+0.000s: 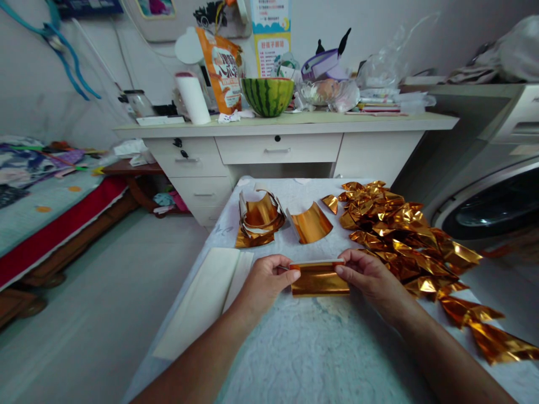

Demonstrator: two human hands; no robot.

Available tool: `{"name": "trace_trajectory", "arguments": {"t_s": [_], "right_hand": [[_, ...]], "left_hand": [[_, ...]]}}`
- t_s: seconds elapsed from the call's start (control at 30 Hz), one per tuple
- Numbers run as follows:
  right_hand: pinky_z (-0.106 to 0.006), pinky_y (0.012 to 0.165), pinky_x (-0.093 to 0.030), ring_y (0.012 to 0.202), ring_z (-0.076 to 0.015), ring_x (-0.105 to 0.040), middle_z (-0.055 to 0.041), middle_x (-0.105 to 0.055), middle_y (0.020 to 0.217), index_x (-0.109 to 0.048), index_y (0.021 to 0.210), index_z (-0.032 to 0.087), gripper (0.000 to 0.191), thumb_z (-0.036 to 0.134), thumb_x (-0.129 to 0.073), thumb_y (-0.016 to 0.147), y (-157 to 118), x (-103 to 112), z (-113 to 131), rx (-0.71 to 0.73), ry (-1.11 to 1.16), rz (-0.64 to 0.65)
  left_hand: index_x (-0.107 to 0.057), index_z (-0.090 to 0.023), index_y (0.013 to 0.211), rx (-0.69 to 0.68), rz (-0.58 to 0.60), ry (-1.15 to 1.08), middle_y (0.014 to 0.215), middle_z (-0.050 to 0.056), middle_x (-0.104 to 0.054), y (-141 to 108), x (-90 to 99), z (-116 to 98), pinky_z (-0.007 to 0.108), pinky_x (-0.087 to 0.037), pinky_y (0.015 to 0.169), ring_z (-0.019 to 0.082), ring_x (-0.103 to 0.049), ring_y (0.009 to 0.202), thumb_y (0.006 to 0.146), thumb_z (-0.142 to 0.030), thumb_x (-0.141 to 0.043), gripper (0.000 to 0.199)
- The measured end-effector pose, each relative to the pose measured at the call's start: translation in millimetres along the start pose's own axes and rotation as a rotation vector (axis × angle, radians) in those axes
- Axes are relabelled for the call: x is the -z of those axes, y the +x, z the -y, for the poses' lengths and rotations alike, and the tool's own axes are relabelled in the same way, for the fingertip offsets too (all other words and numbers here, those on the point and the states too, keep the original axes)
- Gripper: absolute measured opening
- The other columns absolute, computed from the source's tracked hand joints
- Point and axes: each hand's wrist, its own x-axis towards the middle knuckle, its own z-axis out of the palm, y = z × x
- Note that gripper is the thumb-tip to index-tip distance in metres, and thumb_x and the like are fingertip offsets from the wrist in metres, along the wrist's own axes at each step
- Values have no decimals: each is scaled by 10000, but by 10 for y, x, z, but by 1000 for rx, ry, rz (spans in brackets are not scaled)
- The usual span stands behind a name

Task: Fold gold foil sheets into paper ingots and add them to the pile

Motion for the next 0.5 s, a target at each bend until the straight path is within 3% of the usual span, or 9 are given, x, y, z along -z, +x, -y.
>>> {"name": "trace_trajectory", "arguments": {"t_s": [0.5], "right_hand": [[-247,577,-382,640,-127,-516,11,-584,718,-574,784,197,399,538,-764,699,-3,14,6,4,-68,28]], "left_hand": [[-626,-146,804,-121,-13,30,684,-25,-583,-21,-33,-12,214,-399,595,98,-518,622,737,-251,-694,141]]}}
